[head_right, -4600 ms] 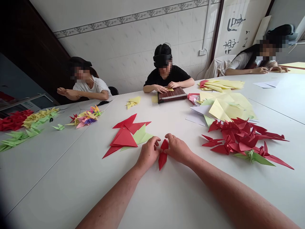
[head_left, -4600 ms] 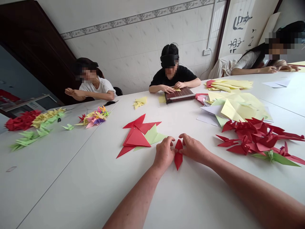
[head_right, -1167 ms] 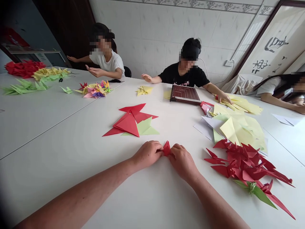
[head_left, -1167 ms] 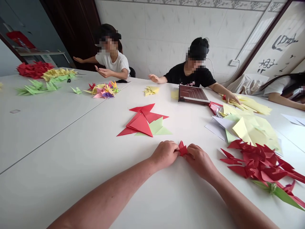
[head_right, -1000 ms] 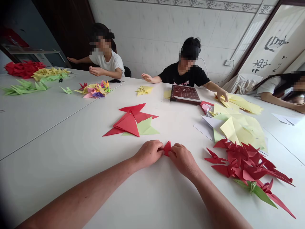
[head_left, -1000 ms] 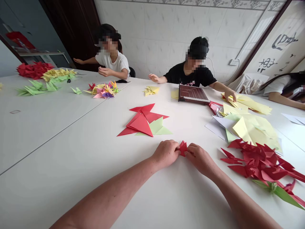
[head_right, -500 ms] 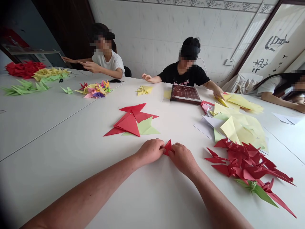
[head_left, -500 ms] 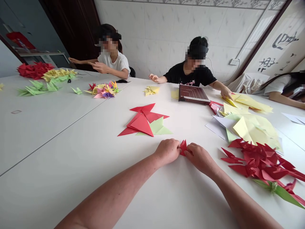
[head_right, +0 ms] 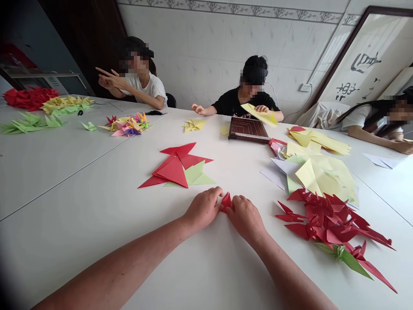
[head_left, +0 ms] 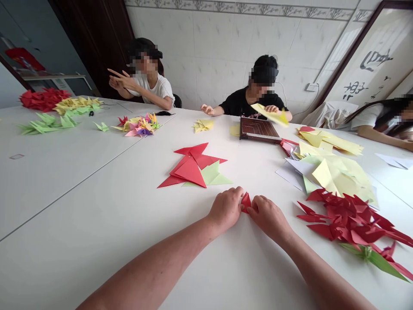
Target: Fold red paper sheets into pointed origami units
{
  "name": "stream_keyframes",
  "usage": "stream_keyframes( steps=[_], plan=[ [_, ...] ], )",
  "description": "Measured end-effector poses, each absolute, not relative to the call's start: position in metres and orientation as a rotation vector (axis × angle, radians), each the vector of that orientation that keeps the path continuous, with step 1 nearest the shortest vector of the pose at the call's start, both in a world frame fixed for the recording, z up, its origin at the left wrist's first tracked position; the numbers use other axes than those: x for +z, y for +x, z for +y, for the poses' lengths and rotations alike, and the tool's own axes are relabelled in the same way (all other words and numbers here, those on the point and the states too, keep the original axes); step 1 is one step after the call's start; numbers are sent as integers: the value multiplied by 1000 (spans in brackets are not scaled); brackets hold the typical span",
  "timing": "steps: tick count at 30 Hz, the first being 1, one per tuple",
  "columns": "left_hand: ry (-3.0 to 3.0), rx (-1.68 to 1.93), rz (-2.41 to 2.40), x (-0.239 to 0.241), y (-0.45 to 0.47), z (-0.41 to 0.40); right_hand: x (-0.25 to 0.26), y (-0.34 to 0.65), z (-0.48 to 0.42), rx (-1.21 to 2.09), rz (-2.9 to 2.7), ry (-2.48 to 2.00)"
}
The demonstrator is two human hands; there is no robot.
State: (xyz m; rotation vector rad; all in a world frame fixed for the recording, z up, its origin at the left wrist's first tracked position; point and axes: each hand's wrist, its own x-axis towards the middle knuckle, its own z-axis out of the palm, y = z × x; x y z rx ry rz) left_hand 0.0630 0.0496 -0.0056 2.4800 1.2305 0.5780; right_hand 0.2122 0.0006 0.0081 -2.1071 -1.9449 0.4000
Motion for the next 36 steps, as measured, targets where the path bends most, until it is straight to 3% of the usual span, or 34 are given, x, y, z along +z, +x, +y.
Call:
stream_keyframes(
  steps=[6, 17, 24, 29, 36],
  plan=[
    [2916, 500, 894, -7, 49, 37, -1, 213, 1, 284, -1953, -2093],
    [2801, 361, 918, 4, 40, 21, -8, 227, -31, -98, -2379, -1578],
    [2659, 426, 999, -5, 32, 15, -2, 230, -38, -11, -2393, -1682],
    [2394, 553, 1328, -3, 45, 31, -4, 234, -37, 56, -2334, -1626],
    [2261, 603, 1307, 0, 69, 41, -9, 242, -29, 174, -2162, -1508]
  ],
)
